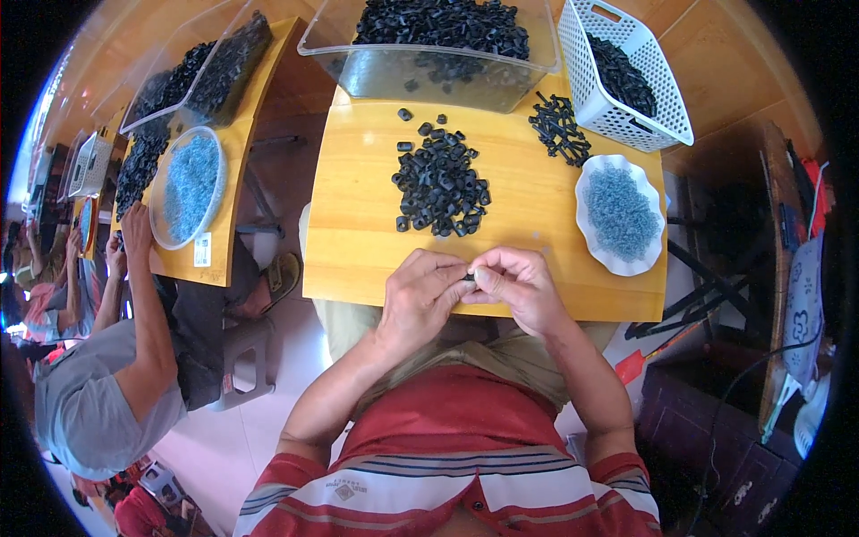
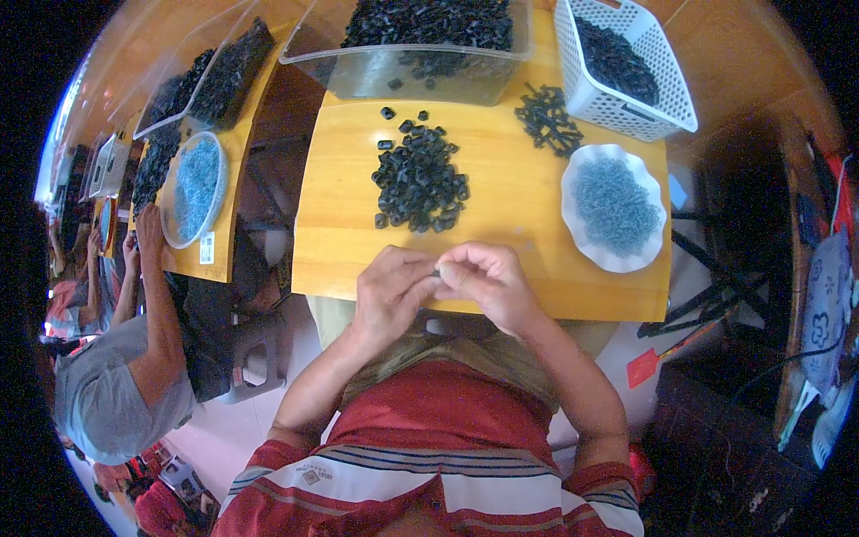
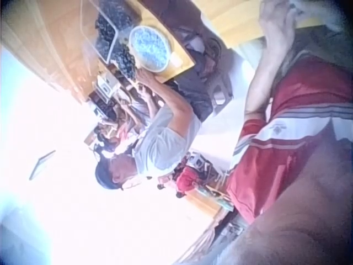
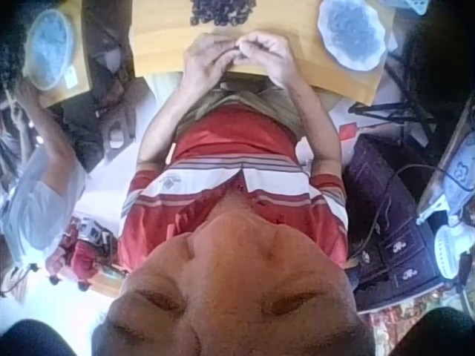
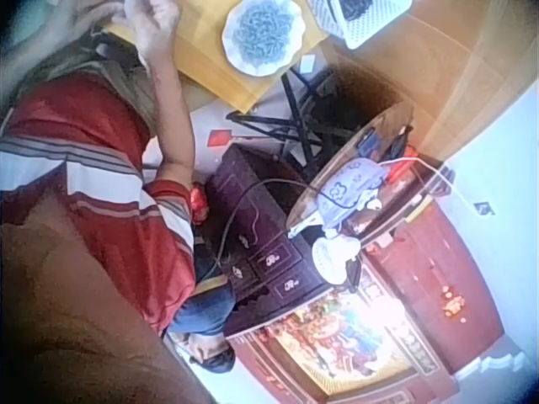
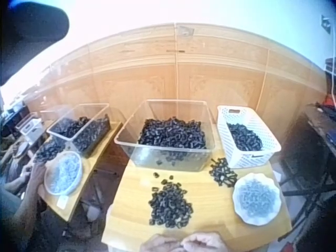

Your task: The person assembles small blue plastic components into black plastic housings by hand at a workshop table.

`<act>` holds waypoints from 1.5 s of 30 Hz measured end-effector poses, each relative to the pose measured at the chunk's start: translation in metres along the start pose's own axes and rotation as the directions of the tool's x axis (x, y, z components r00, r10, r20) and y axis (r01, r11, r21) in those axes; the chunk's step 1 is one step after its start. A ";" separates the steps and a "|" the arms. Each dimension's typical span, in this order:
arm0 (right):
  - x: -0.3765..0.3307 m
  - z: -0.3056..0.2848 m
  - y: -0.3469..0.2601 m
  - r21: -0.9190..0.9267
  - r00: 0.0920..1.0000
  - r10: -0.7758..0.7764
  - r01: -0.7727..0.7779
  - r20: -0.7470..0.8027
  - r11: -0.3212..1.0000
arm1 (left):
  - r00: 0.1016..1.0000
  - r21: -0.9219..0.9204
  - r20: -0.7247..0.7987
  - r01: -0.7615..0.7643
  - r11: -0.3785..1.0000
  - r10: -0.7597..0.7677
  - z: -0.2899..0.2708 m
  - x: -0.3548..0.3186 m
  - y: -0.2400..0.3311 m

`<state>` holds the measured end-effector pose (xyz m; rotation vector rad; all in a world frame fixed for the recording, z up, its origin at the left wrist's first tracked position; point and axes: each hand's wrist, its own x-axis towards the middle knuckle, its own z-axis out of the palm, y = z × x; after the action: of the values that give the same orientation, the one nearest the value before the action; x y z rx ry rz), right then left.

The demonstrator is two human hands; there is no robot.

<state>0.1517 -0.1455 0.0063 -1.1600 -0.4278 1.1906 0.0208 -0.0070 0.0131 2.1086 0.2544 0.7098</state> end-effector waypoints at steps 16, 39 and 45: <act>-0.004 0.001 -0.005 0.091 0.999 0.035 -0.039 0.041 0.995 | 0.997 0.004 -0.041 -0.066 0.998 0.066 0.009 -0.008 0.003; 0.037 -0.090 -0.170 -0.999 0.333 -0.943 0.047 -0.005 0.022 | 1.000 0.074 -0.022 0.019 0.997 -0.018 0.009 -0.017 0.007; 0.039 -0.038 -0.085 -0.909 0.816 -0.515 0.387 0.261 0.152 | 0.997 0.096 -0.019 0.079 0.992 -0.077 0.004 -0.023 0.006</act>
<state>0.2385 -0.1228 0.0533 -1.8984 -1.4469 0.1677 0.0040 -0.0234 0.0071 2.1723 0.3844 0.6801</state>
